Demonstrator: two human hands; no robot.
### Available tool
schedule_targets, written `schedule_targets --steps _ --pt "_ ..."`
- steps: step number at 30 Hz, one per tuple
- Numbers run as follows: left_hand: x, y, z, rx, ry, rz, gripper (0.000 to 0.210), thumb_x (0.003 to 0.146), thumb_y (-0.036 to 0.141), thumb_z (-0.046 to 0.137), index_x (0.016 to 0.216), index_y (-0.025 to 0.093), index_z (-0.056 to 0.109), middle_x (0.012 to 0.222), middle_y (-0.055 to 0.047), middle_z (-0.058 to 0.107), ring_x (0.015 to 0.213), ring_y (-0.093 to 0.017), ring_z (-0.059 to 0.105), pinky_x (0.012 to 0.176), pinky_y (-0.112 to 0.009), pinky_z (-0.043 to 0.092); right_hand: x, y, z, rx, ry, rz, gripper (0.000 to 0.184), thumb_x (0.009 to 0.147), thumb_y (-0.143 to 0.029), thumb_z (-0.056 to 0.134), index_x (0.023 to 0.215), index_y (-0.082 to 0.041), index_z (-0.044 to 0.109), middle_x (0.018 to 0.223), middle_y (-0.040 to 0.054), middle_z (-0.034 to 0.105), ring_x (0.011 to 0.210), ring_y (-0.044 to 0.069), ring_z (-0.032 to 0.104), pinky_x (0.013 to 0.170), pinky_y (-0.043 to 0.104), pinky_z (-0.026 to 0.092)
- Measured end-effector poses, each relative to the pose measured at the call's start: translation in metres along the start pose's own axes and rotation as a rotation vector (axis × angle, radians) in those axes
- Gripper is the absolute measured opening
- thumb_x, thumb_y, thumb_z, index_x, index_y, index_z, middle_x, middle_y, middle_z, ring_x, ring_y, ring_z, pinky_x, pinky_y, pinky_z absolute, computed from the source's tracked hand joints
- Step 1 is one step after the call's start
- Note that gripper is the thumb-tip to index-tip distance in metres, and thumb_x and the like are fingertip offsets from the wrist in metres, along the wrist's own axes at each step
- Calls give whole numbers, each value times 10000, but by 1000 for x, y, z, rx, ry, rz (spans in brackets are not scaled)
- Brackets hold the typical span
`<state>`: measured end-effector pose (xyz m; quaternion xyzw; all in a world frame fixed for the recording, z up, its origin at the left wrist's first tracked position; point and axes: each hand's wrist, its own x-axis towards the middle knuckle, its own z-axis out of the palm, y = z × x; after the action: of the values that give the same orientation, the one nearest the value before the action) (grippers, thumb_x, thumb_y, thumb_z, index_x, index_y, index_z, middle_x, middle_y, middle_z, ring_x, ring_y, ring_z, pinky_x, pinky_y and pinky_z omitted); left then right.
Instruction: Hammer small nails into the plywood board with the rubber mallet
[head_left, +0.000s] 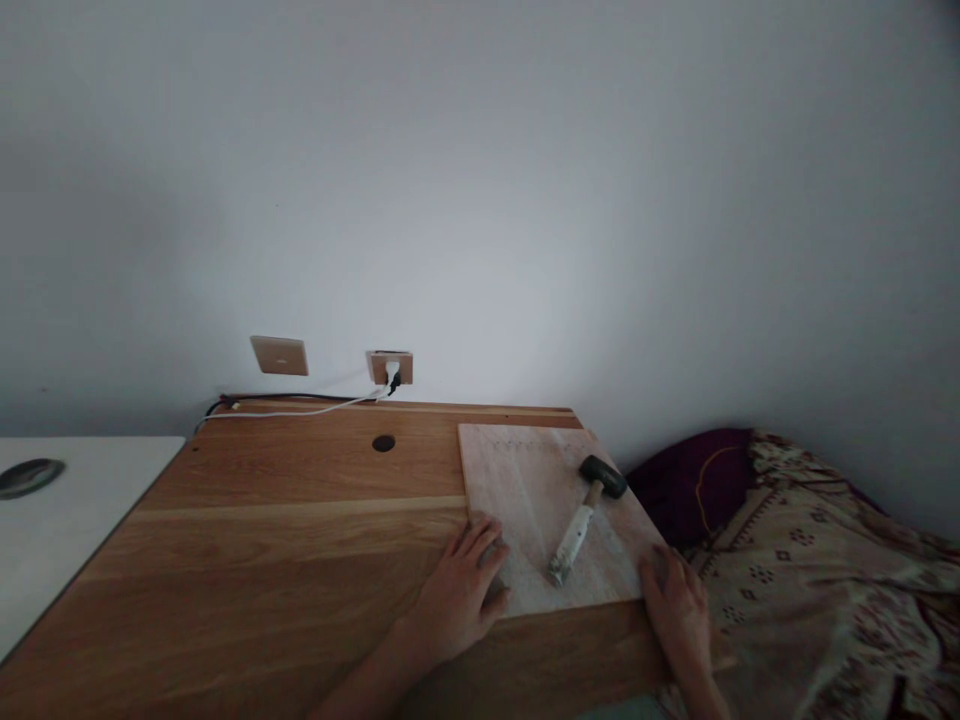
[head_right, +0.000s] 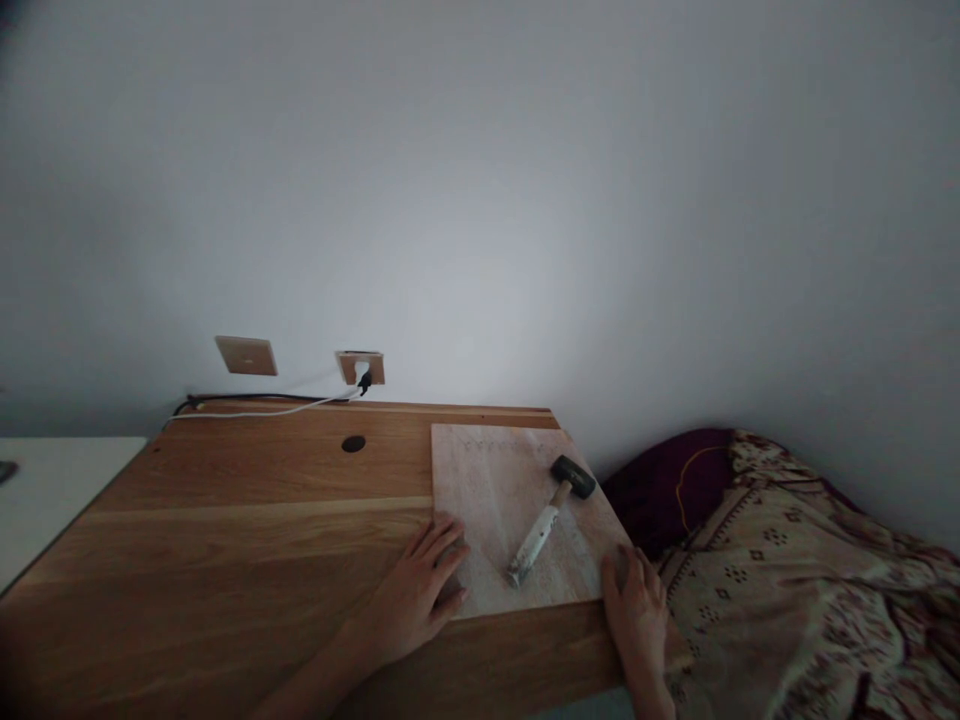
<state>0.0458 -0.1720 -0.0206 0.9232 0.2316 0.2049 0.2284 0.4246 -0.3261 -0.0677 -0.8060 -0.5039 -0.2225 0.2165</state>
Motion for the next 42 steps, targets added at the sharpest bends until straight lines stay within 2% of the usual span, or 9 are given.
schedule_targets --steps 10,16,22,35,38,42 --pt "1 3 -6 -2 -18 -4 518 953 305 655 1452 226 542 1629 -119 457 1549 -307 358 1271 -577 333 2 -1 -1 -33 13 -35 369 952 -359 409 1175 -205 659 1112 202 688 1135 399 619 900 567 520" --pt "-1 2 -5 -13 -36 -17 509 960 297 650 1452 215 548 1630 -115 457 1553 -308 348 1276 -580 325 0 -1 -1 -7 2 -5 443 987 -458 348 1172 -197 654 1146 213 679 1135 398 613 920 561 504" --pt "-2 1 -3 -53 0 -26 480 987 391 627 1436 233 562 1617 -95 476 1554 -288 348 1294 -557 299 0 0 6 15 49 94 557 971 -581 355 1223 -166 628 1171 219 677 1096 401 632 904 550 511" --pt "-1 3 -5 -31 15 -19 448 981 339 619 1415 241 567 1605 -102 486 1551 -297 350 1270 -566 330 4 -3 3 42 46 142 582 967 -621 369 1163 -151 652 1176 226 701 1082 396 656 938 545 520" --pt "-1 1 -3 -18 3 -17 503 1003 393 587 1471 222 519 1606 -111 487 1540 -294 370 1276 -555 318 4 -1 3 35 40 123 587 962 -625 368 1179 -162 658 1144 223 715 1060 396 665 928 546 518" --pt "-3 0 -2 25 7 -42 621 1031 468 526 1568 185 395 1577 -127 523 1517 -296 409 1279 -538 303 2 -2 -1 -26 43 212 677 952 -649 372 1252 -110 651 1094 242 736 986 415 689 872 546 531"
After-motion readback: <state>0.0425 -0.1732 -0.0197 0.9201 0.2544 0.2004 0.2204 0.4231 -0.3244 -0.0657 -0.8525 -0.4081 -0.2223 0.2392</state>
